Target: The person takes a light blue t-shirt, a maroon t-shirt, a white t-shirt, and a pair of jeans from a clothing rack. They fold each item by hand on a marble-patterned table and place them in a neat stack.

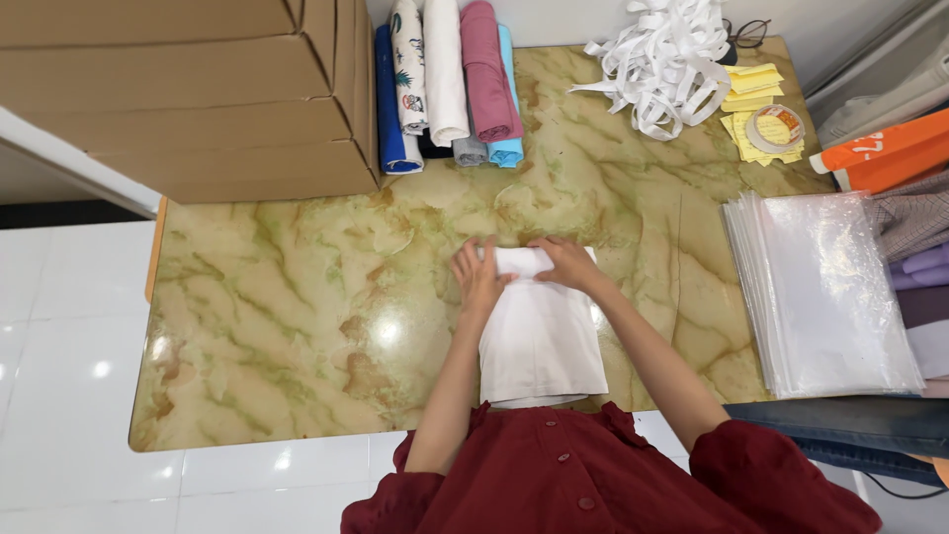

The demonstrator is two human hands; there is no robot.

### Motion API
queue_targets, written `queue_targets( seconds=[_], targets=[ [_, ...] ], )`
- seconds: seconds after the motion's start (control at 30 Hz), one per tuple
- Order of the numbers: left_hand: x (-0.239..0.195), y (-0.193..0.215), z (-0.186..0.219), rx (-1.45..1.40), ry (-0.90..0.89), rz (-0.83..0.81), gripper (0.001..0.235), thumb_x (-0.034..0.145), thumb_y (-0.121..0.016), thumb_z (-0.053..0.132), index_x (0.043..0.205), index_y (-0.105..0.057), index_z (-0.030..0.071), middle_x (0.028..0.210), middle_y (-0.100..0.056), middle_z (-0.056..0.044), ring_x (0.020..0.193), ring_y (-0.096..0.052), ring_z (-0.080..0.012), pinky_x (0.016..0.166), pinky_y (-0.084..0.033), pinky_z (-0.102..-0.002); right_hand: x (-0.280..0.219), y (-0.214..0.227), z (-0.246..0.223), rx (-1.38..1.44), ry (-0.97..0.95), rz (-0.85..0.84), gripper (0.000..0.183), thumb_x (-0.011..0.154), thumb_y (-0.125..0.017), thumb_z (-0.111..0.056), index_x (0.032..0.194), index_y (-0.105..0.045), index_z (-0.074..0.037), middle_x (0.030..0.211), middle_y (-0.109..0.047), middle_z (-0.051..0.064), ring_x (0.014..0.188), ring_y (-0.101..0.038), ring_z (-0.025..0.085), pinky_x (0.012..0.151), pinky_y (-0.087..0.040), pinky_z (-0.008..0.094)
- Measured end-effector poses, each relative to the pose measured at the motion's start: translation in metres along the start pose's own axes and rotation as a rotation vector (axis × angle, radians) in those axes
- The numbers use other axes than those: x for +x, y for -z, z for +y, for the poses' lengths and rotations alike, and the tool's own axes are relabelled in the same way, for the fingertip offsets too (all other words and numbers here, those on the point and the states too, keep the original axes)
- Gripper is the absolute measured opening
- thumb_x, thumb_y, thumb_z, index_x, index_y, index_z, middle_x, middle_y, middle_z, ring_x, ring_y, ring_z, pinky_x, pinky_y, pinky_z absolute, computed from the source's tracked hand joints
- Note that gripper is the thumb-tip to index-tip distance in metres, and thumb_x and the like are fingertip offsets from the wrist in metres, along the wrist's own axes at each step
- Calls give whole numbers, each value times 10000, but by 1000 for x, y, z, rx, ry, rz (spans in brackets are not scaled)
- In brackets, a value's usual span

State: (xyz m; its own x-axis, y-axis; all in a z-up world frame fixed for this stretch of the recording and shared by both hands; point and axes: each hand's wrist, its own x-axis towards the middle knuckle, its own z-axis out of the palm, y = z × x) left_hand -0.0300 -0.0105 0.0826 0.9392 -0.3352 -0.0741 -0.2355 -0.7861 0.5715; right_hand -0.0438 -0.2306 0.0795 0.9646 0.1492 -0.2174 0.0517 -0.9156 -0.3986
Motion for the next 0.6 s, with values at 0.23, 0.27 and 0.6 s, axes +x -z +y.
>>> queue_targets(
  seconds=[0.23,0.27,0.6],
  targets=[
    [-13,7,-18,-131,280,101,1061,768,-862,413,1545,-226,70,1560,-152,-243,1491,-97,-411,1204,70,-639,-7,5,5,-103,49,42,647,735,-851,-294,1333,-606,-263,1235,-649,60,1155,-643,368,987,-527,509],
    [-10,1,-23,-108,268,140,1038,762,-866,409,1525,-252,65,1546,-171,-233,1484,-110,-405,1205,49,-643,-6,-4,9,-202,76,112,656,754,-836,-300,1361,-590,-285,1231,-607,29,1146,-629,335,990,-516,492],
    [10,-21,-40,-90,311,275,526,797,-761,-12,1197,-440,102,1428,-320,-145,1317,-431,-349,1205,-204,-563,-10,-52,17,-551,239,602,720,733,-755,-336,1423,-553,-286,1233,-545,18,1156,-545,230,1009,-400,425]
  ],
)
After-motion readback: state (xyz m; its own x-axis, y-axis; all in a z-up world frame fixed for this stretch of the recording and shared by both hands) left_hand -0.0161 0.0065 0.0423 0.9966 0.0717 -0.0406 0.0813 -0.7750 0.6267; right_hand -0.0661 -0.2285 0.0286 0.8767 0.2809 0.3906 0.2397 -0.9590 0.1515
